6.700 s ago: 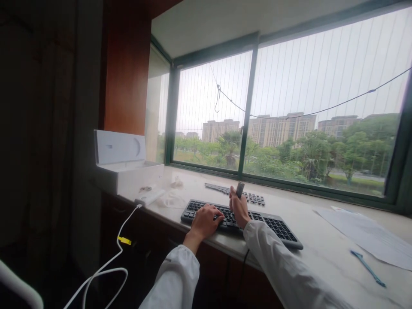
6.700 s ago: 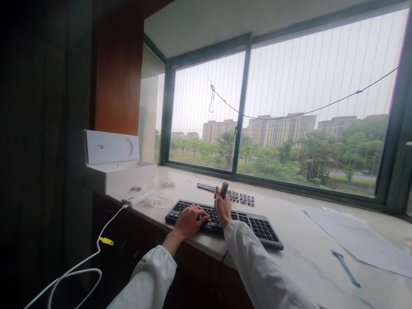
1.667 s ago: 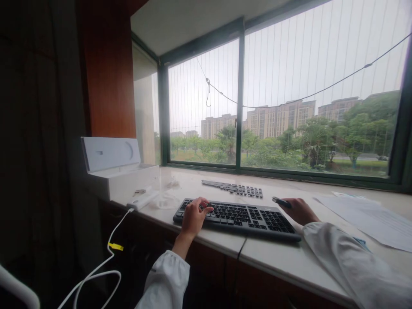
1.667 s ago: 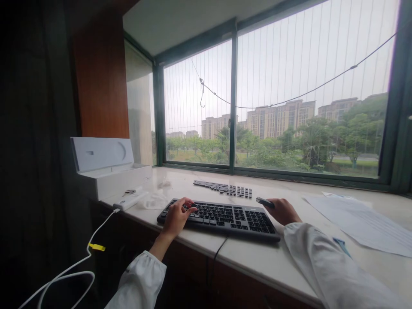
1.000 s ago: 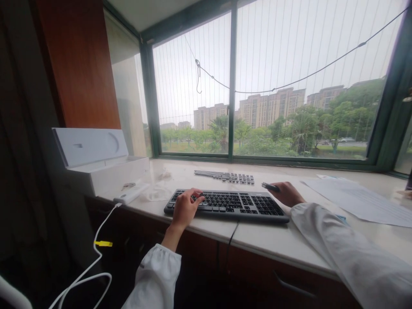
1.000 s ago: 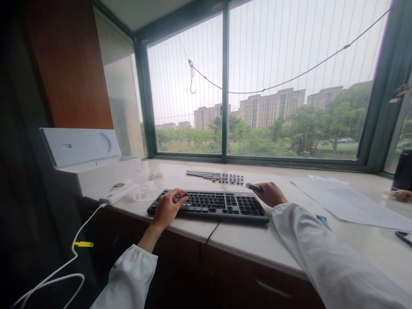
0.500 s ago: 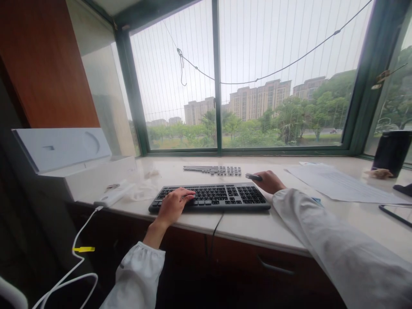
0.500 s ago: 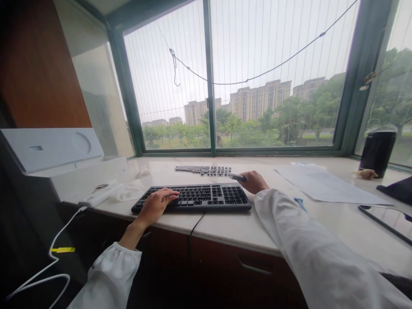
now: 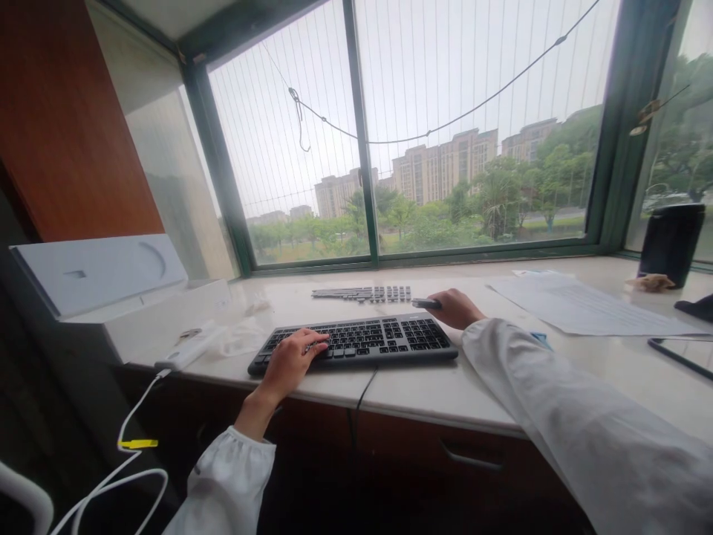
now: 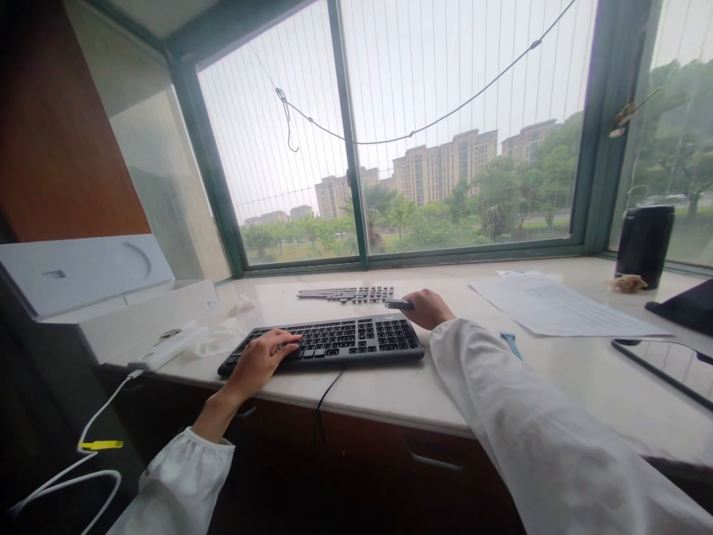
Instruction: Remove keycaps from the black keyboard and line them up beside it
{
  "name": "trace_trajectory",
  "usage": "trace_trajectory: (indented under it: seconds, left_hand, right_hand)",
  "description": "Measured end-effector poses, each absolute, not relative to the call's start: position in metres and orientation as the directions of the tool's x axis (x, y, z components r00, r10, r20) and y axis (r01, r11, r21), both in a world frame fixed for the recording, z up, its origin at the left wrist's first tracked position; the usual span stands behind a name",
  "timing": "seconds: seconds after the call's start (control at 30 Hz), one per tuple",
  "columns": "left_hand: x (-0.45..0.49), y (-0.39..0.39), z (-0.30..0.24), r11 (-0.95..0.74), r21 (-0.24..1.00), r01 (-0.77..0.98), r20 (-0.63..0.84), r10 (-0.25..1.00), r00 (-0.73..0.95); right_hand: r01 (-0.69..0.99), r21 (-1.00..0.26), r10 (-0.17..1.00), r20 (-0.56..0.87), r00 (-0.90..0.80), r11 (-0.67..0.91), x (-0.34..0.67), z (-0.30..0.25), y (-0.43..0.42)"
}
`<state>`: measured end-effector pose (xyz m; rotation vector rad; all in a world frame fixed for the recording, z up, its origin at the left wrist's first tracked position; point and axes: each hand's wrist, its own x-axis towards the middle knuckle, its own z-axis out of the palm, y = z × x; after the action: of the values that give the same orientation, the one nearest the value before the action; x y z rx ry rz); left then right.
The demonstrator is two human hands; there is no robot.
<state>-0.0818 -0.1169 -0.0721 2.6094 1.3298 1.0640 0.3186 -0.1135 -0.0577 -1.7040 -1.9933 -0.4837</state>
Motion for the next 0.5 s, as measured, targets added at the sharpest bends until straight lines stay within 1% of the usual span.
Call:
trace_trajectory:
  seconds: [0.27, 0.37, 0.5]
  left_hand:
    - [-0.078, -0.116, -0.053, -0.668, 0.128, 0.733, 0.45, 0.698, 0.558]
    - [-0.075, -0.116, -0.045, -0.696, 0.11, 0.71, 0.41, 0.682, 0.605]
    - [-0.075, -0.114, -0.037, -0.746, 0.114, 0.656, 0.395, 0.64, 0.659]
  right_hand:
    - [0.981, -0.029, 0.834, 0.532, -0.147, 0.191, 0.312, -0.053, -0.118]
    - [0.983, -0.025, 0.838, 0.526, -0.141, 0.181, 0.312, -0.054, -0.117]
    - [0.981, -0.012, 0.836, 0.526, -0.156, 0.191, 0.314, -0.055, -0.113]
